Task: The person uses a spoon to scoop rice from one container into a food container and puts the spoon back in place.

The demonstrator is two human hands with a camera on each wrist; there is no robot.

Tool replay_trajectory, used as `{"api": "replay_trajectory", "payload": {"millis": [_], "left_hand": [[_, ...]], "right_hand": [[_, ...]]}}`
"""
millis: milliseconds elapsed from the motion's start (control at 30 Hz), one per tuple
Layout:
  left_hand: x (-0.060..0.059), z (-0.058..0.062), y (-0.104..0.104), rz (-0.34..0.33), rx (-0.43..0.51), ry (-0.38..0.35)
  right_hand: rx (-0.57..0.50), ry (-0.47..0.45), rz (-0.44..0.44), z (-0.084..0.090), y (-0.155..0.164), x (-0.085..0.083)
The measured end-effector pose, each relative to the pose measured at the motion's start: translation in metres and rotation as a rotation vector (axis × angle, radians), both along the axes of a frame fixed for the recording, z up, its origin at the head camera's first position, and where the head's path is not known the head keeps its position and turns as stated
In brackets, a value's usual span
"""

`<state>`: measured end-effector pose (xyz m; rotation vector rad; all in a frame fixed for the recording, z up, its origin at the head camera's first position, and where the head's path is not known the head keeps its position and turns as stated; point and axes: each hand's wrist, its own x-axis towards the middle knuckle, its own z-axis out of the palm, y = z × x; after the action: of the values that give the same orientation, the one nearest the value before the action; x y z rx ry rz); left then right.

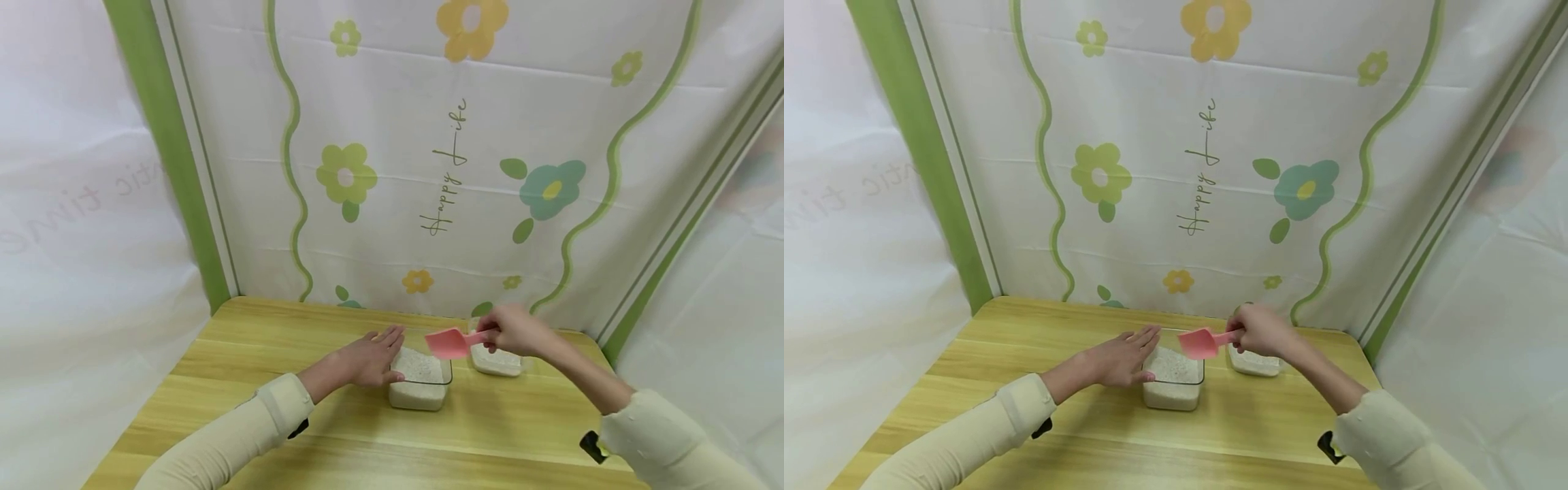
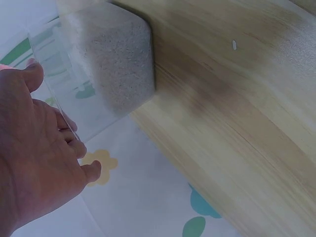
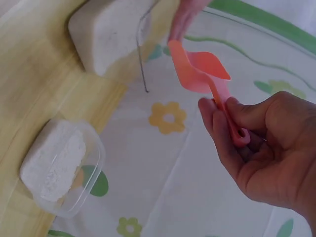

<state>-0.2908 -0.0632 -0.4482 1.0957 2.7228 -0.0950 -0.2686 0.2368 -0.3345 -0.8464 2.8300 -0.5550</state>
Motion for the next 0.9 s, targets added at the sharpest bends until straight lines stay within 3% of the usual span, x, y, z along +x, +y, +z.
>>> {"api": "replay_trajectory", "payload": {"millis": [133, 367, 600, 733, 900], "left_hand": [[-0.001, -0.001, -0.001, -0.003, 0.009, -0.011], [-0.001, -0.002, -0.001, 0.0, 0.017, -0.014], [-0.003, -0.003, -0.003, -0.012, 0.018, 0.0], [-0.003, -0.003, -0.003, -0.022, 0.023, 0.009], [-0.003, -0.001, -0.002, -0.022, 0.016, 0.014]], "right_hand": [[0.128, 0.15, 0.0, -0.013, -0.022, -0.007], [0.222, 0.235, 0.029, -0.032, -0.055, -0.018], [0.382, 0.426, 0.091, -0.058, -0.081, -0.032], [0.46, 0.452, 0.123, -0.072, -0.095, -0.039], [0.446, 0.439, 0.192, -0.08, -0.102, -0.047]]}}
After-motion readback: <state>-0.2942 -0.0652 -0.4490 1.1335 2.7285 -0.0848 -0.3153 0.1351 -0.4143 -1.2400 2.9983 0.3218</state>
